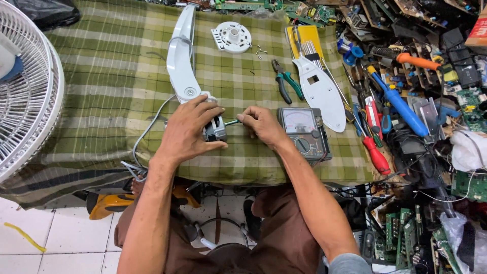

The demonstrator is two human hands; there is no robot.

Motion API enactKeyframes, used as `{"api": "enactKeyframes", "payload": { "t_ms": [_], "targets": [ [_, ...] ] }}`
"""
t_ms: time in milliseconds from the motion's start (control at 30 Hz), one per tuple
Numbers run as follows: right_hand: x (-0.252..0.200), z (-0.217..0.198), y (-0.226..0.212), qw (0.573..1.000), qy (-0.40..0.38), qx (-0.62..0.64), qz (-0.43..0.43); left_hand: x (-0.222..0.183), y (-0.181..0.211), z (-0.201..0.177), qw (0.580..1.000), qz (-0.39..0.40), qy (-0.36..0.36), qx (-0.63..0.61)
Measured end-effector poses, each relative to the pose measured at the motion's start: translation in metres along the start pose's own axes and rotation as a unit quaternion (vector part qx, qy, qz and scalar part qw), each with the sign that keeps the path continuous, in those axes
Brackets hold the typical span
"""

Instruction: Disassembling a fan motor from its plastic housing using hand tools on a repair bench.

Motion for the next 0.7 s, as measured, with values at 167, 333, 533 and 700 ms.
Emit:
{"api": "enactKeyframes", "payload": {
  "t_ms": [167,333,533,700],
  "targets": [
    [-0.003,-0.001,-0.003,1.000,0.003,0.022,0.006,-0.005,-0.001,-0.003,1.000,-0.006,0.009,-0.002],
    [0.011,-0.005,0.025,1.000,0.004,-0.004,0.022,-0.010,0.001,-0.011,0.995,-0.003,0.012,0.097],
    [-0.003,-0.002,0.007,0.998,0.022,0.038,0.034,-0.015,-0.004,-0.009,0.995,-0.019,-0.002,0.102],
    [-0.004,-0.003,0.015,0.997,0.023,0.015,0.065,-0.011,-0.003,-0.008,0.996,-0.032,-0.022,0.084]
  ]
}}
Point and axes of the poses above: each hand's wrist, its own x-axis towards the middle knuckle, its own z-axis out of the palm, y = z × x, the point moved 7 cm from there along x, towards the middle knuckle, and after that the axes turned 4 degrees about z, right-handed, at the moved point
